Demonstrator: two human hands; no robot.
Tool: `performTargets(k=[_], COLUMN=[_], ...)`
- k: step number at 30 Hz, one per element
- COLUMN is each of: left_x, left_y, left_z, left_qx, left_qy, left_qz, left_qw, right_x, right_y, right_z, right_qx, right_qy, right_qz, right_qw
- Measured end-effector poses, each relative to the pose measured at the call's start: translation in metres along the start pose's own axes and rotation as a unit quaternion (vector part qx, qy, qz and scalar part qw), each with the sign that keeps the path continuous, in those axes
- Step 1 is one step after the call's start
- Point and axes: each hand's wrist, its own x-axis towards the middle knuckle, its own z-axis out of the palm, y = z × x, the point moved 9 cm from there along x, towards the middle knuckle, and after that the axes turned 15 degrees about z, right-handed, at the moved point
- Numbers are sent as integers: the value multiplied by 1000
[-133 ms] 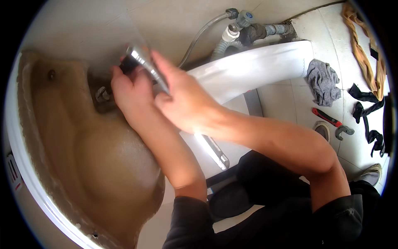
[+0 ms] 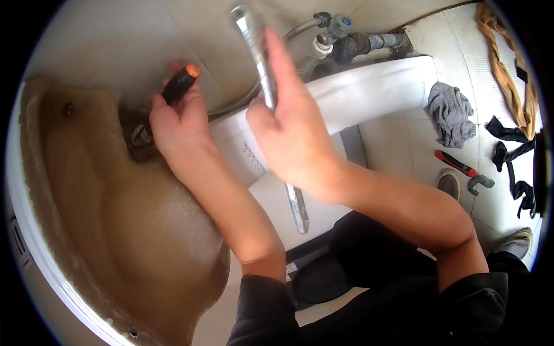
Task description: The person works on a toilet plumbing connection using a wrench, then moves to a living room to organize tools in a drawer. They place a wrench and other items into a drawer and wipe their hands with a cloth. Finally, they walk to a garage area and pick up a hammer from a shelf.
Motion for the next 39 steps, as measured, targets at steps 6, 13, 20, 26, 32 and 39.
performTargets(k=[6, 13, 20, 26, 32, 39], left_x=[10, -1, -7, 4, -9, -14], left_y=[7, 13, 10, 15, 20, 12], left_z=[1, -7, -3, -12, -11, 2], left_qx=[8, 41, -3, 16, 22, 30], left_qy=[-36, -7, -20, -37, 41, -22], left_qz=[-7, 53, -1, -2, 64, 28], left_qw=[999, 998, 1000, 999, 997, 999], right_x=[7, 8, 14, 1, -7, -9], right_y=[7, -17, 2, 17, 37, 17], right_z=[22, 10, -14, 59, 7, 31], right_qx=[-1, -61, 155, -119, 96, -91], right_qy=[31, 15, 89, -138, 40, -47], right_qz=[-16, -2, -18, 145, 191, 75], right_qw=[999, 998, 984, 972, 976, 992])
